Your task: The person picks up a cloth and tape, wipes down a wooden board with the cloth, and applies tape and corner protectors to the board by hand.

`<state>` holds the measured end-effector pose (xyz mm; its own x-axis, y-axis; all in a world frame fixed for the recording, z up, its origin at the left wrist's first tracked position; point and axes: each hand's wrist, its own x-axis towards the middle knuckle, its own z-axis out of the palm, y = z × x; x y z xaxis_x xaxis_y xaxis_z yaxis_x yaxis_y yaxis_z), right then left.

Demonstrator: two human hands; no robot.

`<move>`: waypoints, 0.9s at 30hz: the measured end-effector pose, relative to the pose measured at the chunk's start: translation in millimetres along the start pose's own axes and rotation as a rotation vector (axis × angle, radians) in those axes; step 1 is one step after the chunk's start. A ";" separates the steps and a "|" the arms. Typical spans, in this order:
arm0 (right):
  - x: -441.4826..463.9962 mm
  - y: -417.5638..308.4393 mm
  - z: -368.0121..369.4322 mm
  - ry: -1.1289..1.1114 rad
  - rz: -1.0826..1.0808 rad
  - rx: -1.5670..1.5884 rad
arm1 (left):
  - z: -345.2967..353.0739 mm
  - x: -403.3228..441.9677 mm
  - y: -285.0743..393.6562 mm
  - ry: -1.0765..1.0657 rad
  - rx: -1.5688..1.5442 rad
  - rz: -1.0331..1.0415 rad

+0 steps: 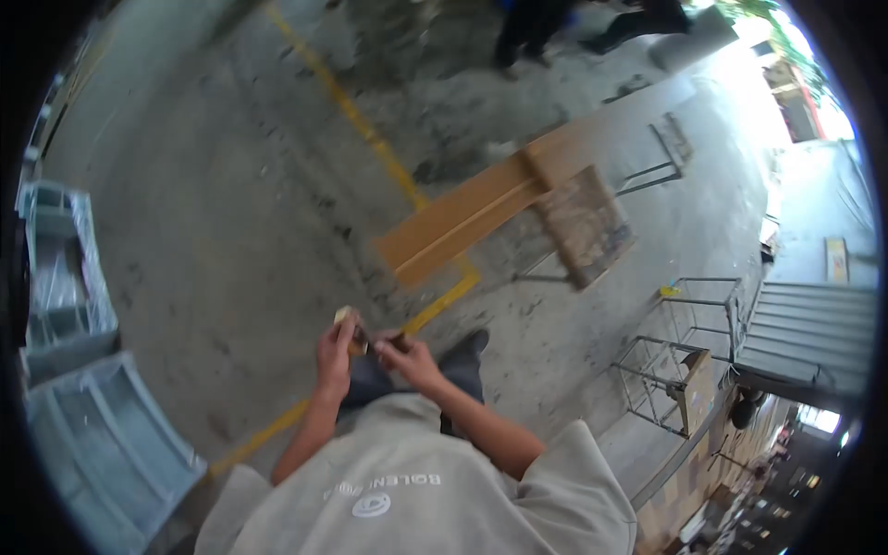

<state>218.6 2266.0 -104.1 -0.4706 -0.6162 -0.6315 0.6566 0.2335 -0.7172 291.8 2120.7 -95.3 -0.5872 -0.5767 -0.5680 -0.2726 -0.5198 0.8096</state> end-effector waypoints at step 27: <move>225.7 26.1 63.8 0.718 0.008 1.262 | 3.2 259.1 -26.7 -0.400 0.468 -0.235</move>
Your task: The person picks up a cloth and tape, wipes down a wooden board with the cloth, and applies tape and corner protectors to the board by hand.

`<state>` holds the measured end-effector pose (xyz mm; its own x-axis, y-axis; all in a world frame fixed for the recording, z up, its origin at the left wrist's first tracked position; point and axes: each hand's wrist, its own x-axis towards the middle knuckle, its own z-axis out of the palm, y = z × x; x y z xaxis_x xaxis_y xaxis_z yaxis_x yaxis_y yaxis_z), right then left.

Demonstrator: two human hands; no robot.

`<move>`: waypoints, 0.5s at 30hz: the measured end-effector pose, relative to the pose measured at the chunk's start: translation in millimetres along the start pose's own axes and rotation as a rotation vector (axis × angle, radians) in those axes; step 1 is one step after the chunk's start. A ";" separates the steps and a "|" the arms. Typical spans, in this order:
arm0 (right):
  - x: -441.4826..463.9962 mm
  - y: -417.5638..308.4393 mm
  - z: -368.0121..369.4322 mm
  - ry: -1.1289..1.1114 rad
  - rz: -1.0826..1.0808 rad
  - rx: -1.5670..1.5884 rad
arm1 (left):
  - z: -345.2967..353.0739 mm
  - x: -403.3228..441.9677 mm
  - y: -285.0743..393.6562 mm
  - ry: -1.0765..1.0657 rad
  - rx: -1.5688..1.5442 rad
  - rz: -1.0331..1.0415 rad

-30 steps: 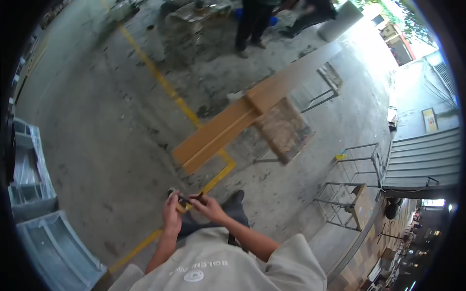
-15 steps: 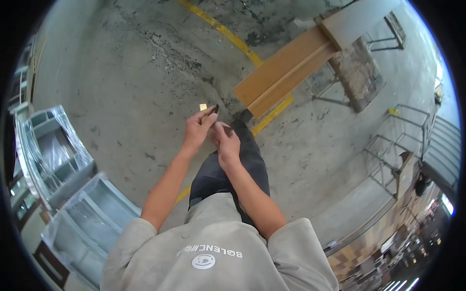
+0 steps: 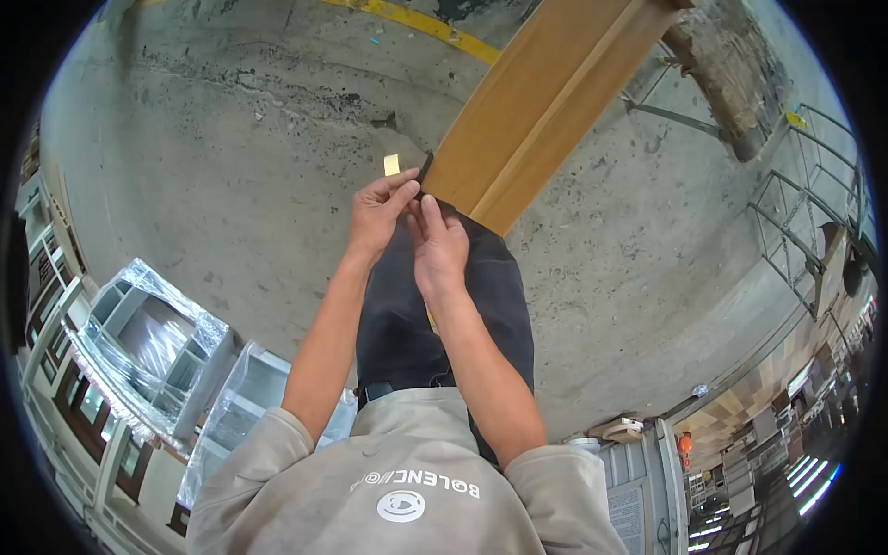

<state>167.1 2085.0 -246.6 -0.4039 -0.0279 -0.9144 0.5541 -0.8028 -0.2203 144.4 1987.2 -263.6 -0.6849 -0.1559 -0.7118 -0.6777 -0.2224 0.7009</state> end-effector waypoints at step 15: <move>-3.3 2.4 -12.6 0.115 -0.123 -0.271 | -9.7 0.4 -19.7 -0.264 -0.298 -0.247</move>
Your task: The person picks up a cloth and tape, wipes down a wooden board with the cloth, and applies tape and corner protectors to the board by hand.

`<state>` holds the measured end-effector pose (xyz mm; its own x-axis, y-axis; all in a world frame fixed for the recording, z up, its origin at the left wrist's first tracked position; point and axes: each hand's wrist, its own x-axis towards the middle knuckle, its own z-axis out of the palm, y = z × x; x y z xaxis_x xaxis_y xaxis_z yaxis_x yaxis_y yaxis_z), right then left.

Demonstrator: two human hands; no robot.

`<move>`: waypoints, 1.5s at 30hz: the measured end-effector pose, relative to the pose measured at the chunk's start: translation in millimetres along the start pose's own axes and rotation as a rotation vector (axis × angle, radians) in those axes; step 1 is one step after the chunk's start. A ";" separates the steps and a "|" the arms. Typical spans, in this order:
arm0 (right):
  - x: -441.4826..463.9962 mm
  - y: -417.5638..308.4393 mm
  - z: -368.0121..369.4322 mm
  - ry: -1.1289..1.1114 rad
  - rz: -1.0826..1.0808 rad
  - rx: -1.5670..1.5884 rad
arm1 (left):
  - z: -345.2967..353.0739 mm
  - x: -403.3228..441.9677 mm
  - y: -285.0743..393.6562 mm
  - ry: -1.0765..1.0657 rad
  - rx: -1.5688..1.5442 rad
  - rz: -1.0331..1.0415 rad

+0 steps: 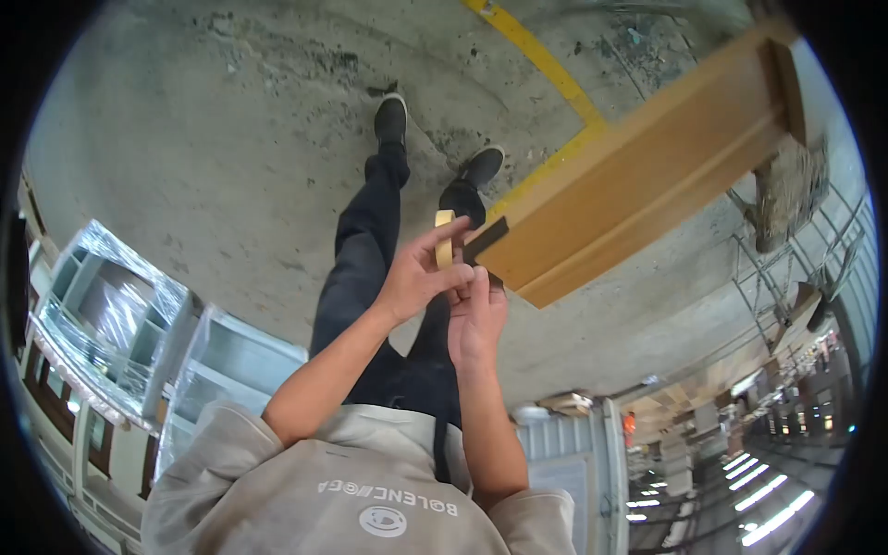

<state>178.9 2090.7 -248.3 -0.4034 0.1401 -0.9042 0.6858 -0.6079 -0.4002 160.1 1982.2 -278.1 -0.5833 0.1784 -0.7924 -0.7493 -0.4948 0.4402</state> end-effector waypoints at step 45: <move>-76.0 -44.8 102.5 -0.471 0.032 -0.559 | -53.2 -106.5 134.0 0.205 0.638 0.279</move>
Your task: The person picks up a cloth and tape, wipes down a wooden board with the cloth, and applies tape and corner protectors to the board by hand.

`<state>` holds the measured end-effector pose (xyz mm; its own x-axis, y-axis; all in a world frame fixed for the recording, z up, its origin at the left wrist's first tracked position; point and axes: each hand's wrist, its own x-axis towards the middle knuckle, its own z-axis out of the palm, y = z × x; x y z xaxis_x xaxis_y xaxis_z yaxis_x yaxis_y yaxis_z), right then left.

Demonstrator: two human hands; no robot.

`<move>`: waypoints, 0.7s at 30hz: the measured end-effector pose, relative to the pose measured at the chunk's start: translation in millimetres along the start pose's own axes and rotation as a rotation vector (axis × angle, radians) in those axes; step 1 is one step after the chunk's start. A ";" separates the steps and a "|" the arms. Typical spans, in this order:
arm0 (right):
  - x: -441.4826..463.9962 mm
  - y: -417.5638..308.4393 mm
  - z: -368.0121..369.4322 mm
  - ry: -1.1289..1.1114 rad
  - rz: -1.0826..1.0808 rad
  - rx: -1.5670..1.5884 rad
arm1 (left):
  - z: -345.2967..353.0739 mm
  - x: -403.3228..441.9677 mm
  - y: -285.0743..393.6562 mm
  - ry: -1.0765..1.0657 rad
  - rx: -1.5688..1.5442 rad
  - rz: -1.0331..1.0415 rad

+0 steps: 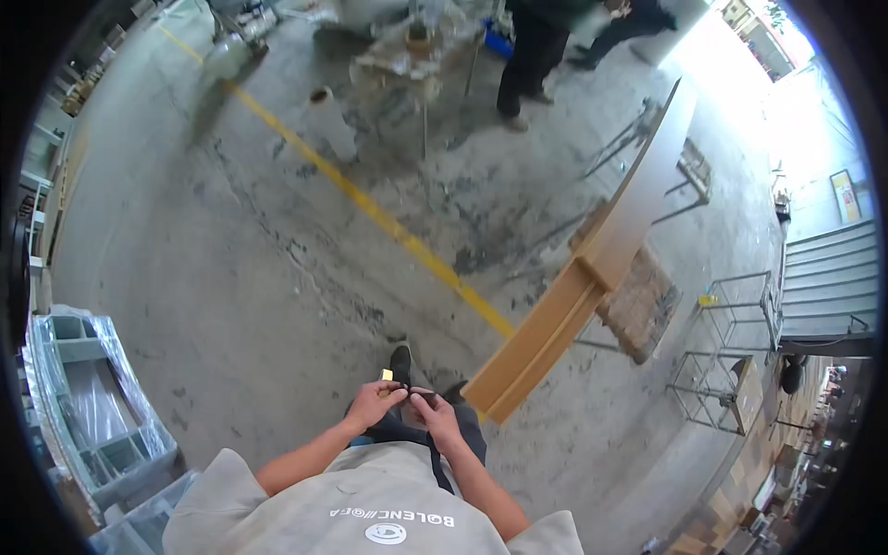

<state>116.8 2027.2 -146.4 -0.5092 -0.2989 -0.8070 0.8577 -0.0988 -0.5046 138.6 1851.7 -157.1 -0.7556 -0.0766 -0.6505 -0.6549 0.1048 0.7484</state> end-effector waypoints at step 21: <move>72.6 -62.8 -61.2 0.689 -0.638 0.050 | -76.6 65.8 200.7 -0.515 0.647 0.349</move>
<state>21.6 2069.8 -192.1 -0.8004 0.4515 -0.3943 0.3958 -0.0959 -0.9133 -43.4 1791.7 -39.8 -0.7100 0.5020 -0.4939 -0.1372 0.5894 0.7961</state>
